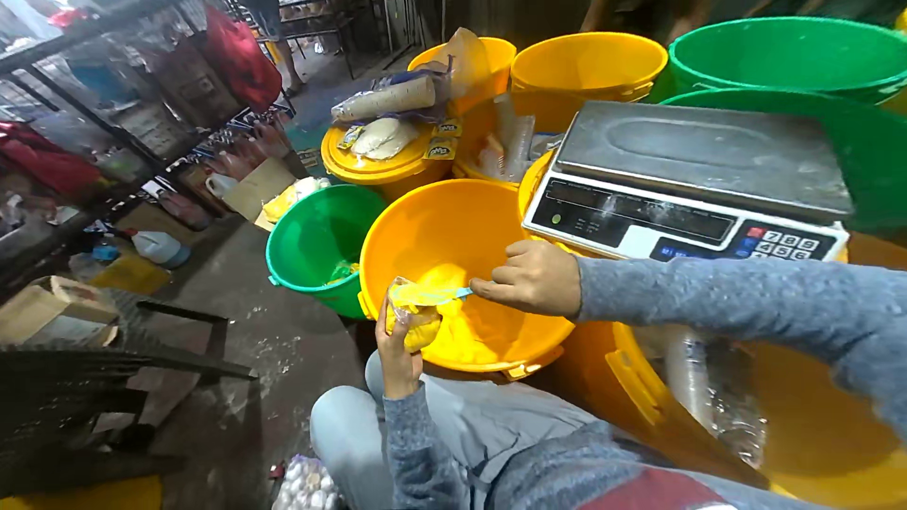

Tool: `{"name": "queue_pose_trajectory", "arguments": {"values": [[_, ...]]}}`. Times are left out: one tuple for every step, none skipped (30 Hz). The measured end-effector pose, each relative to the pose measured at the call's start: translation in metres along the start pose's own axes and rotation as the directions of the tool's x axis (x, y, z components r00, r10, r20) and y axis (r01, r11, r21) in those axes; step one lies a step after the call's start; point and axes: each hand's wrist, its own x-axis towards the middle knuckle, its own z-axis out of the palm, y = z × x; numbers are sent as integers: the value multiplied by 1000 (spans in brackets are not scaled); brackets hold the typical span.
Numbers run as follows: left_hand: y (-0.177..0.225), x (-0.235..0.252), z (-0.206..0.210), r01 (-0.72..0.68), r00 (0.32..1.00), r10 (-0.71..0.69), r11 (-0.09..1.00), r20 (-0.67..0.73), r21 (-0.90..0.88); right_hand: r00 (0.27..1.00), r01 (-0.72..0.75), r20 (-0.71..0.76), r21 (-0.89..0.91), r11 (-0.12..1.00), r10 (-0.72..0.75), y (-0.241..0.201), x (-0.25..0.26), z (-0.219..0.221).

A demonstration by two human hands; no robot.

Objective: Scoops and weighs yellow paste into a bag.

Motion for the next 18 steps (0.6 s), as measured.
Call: {"name": "queue_pose_trajectory", "arguments": {"values": [[-1, 0, -1, 13, 1000, -13, 1000, -2, -6, 999, 31, 25, 9, 999, -31, 0, 3, -2], [-1, 1, -4, 30, 1000, -30, 1000, 5, -8, 996, 59, 70, 17, 998, -60, -2, 6, -6], [-2, 3, -6, 49, 999, -49, 999, 23, -14, 988, 83, 130, 22, 996, -85, -4, 10, -10], [-3, 4, -9, 63, 997, -63, 998, 50, -9, 975, 98, 198, 30, 995, -102, -5, 14, -13], [-3, 5, -11, 78, 994, -79, 997, 77, 7, 956, 97, 272, 46, 994, -106, -5, 18, -16], [-3, 6, -12, 98, 989, -100, 995, 106, 23, 936, 90, 335, 67, 994, -107, -4, 21, -18], [-3, 7, -14, 119, 984, -123, 992, 126, 37, 914, 75, 393, 89, 993, -104, -2, 25, -19], [-5, 7, -16, 141, 978, -146, 989, 148, 39, 890, 54, 447, 105, 993, -96, 2, 28, -20], [-6, 8, -18, 158, 972, -162, 987, 172, 35, 870, 32, 485, 115, 993, -84, 5, 33, -22], [-7, 9, -20, 171, 965, -173, 985, 200, 24, 851, 15, 520, 114, 993, -73, 8, 37, -24], [-9, 9, -21, 179, 960, -178, 984, 215, 16, 837, 10, 544, 107, 994, -67, 10, 41, -26], [-10, 8, -21, 177, 960, -172, 984, 221, 0, 834, 15, 547, 99, 995, -67, 10, 44, -28], [-11, 7, -19, 169, 962, -160, 985, 219, -21, 844, 23, 532, 90, 996, -67, 11, 45, -29], [-12, 6, -17, 158, 968, -145, 986, 203, -49, 854, 23, 516, 82, 996, -62, 11, 46, -32], [-12, 5, -15, 147, 976, -131, 986, 172, -80, 863, 18, 502, 76, 997, -54, 12, 47, -37], [-12, 5, -13, 135, 983, -118, 984, 144, -114, 872, 2, 488, 78, 997, -40, 14, 46, -43], [-12, 5, -13, 129, 987, -111, 980, 119, -153, 889, -20, 457, 89, 996, -23, 17, 44, -49], [-10, 5, -15, 131, 988, -112, 974, 110, -182, 922, -46, 388, 104, 994, 2, 21, 40, -52]]}}
